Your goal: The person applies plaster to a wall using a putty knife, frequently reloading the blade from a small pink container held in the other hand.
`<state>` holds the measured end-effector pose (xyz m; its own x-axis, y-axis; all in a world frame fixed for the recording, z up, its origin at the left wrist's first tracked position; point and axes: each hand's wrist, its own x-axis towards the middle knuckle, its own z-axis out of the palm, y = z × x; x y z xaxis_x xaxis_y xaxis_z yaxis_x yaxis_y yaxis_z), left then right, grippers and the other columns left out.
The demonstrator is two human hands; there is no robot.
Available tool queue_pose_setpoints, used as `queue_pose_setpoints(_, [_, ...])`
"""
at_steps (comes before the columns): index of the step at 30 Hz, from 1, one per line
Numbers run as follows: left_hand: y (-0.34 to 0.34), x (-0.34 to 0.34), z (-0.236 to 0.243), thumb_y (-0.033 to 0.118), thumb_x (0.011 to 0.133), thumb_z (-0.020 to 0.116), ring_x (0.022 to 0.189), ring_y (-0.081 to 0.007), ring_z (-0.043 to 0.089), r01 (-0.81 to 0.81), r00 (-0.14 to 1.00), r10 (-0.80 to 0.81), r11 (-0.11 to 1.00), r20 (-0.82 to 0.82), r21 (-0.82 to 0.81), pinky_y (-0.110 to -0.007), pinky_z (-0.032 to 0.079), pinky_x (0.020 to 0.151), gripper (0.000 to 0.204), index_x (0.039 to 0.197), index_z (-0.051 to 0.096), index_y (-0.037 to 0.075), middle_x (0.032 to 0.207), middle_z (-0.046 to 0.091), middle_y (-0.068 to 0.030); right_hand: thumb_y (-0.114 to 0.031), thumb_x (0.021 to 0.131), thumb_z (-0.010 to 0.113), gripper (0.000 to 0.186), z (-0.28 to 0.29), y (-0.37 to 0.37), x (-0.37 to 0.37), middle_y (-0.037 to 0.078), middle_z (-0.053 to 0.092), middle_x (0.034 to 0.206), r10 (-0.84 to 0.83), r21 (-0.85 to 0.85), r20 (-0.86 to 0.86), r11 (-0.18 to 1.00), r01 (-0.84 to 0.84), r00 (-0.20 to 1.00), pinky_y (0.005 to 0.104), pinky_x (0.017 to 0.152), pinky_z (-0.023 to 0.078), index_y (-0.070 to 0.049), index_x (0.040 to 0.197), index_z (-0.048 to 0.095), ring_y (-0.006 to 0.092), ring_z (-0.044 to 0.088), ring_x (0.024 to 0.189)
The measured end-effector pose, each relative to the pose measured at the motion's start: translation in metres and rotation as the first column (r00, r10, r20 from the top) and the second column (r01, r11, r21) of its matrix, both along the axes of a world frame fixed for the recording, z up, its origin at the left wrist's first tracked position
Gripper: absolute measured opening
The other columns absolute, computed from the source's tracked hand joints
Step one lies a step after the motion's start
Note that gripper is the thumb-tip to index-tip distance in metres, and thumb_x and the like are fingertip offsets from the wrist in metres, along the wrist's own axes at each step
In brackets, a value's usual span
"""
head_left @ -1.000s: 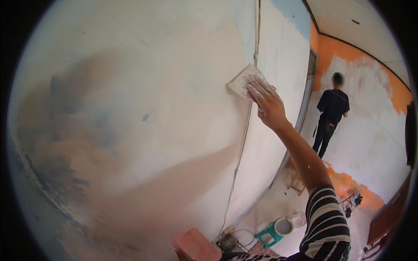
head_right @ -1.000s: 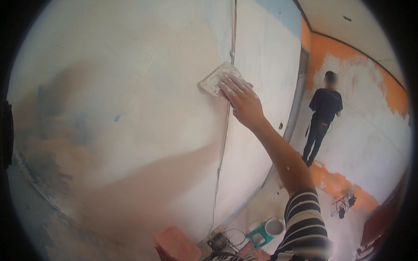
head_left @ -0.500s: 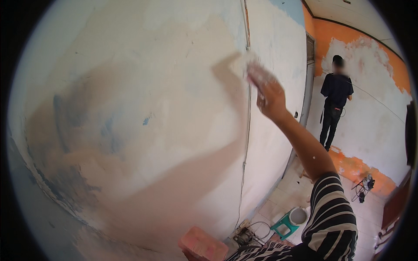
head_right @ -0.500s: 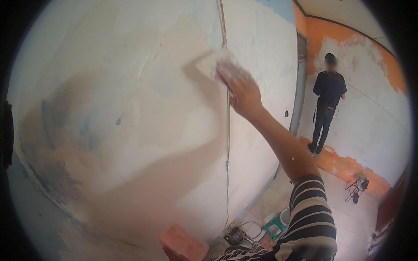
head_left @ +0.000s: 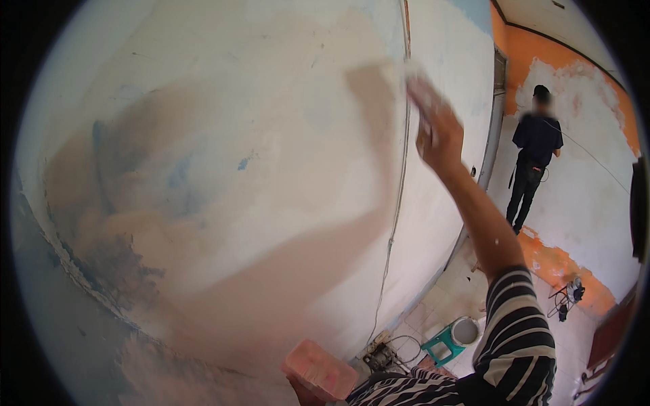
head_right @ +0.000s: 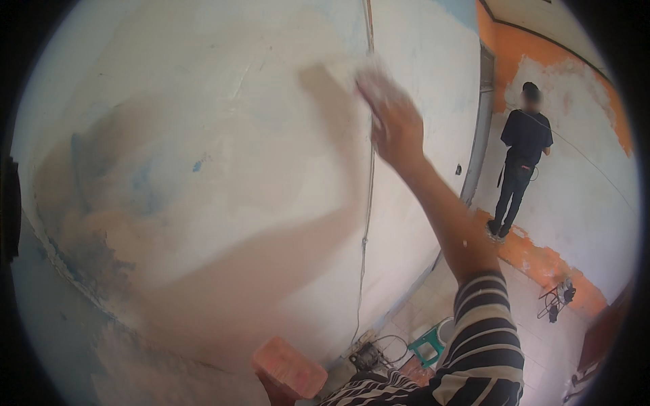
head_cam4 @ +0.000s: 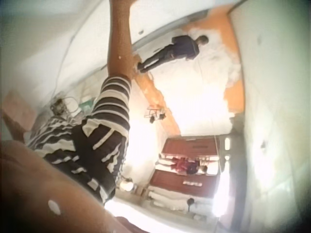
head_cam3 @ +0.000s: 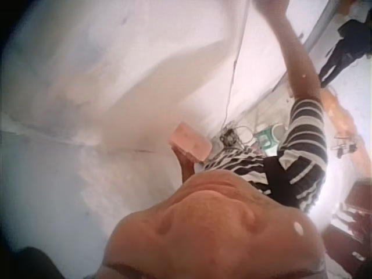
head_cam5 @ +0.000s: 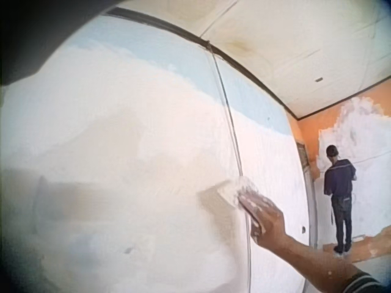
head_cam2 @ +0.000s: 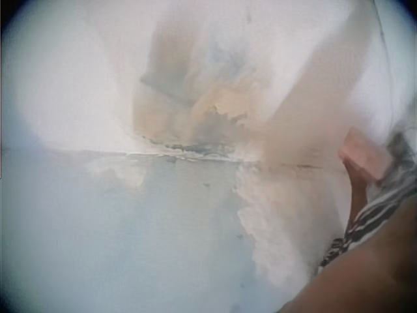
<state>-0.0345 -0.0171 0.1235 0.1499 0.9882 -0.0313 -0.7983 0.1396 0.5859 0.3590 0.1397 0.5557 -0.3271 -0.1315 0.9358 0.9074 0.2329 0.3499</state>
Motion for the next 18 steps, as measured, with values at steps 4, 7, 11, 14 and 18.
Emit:
queue_pose_setpoints(4, [0.003, 0.009, 0.017, 0.063, 0.095, 0.05, 0.101, -0.0203, 0.059, -0.01, 1.0, 0.01, 1.0, 0.004, 0.005, -0.04, 0.052, 0.082, 0.061, 0.125, 0.052, 0.01, 0.112, 0.058, -0.0047, 0.007, 0.082, 0.058, 0.063, 0.09, 0.015, -0.038, 0.009, 0.065, 0.129, 0.004, 0.087, 0.017, 0.996, -0.006, 1.0, 0.0423, 0.094, 0.051, -0.016, 0.14, 0.055, 0.0336, 0.06, 0.117])
queue_pose_setpoints(7, [-0.006, 0.014, 0.04, 0.062, 0.096, 0.051, 0.099, -0.0197, 0.06, -0.049, 0.999, 0.049, 0.999, -0.011, -0.017, -0.04, 0.053, 0.081, 0.06, 0.124, 0.053, 0.01, 0.11, 0.059, -0.0045, -0.007, 0.091, 0.058, 0.055, 0.037, 0.044, -0.019, 0.011, 0.059, 0.138, -0.222, -0.116, 0.001, 0.968, 0.221, 0.975, 0.0426, 0.098, 0.049, -0.016, 0.145, 0.049, 0.034, 0.057, 0.122])
queue_pose_setpoints(11, [-0.015, 0.021, 0.091, 0.046, 0.096, 0.059, 0.081, -0.0142, 0.059, -0.136, 0.987, 0.138, 0.99, 0.083, -0.027, -0.032, 0.05, 0.067, 0.039, 0.104, 0.057, 0.008, 0.091, 0.058, -0.0016, 0.004, 0.086, 0.061, 0.054, -0.111, 0.005, 0.007, 0.012, 0.056, 0.144, -0.196, -0.399, -0.02, 0.901, 0.172, 0.98, 0.0422, 0.106, 0.046, -0.01, 0.137, 0.057, 0.0302, 0.05, 0.136])
queue_pose_setpoints(14, [-0.01, 0.019, 0.081, 0.039, 0.095, 0.062, 0.074, -0.0119, 0.056, -0.161, 0.953, 0.234, 0.929, -0.193, 0.333, -0.029, 0.047, 0.063, 0.031, 0.096, 0.056, 0.008, 0.084, 0.056, -0.0004, 0.009, 0.08, 0.057, 0.06, -0.07, -0.005, -0.011, 0.011, 0.06, 0.139, -0.048, -0.249, -0.125, 0.968, 0.016, 0.991, 0.0417, 0.102, 0.048, -0.012, 0.137, 0.057, 0.0317, 0.055, 0.13])
queue_pose_setpoints(18, [0.01, -0.028, 0.021, 0.062, 0.091, 0.058, 0.102, -0.0239, 0.058, 0.302, 0.805, 0.024, 0.843, -0.593, 0.445, -0.043, 0.053, 0.083, 0.065, 0.129, 0.047, 0.012, 0.112, 0.057, -0.0064, 0.011, 0.083, 0.052, 0.058, 0.072, -0.008, -0.05, 0.014, 0.065, 0.127, 0.022, -0.01, -0.164, 1.0, -0.024, 0.986, 0.0423, 0.096, 0.051, -0.01, 0.137, 0.056, 0.037, 0.062, 0.111])
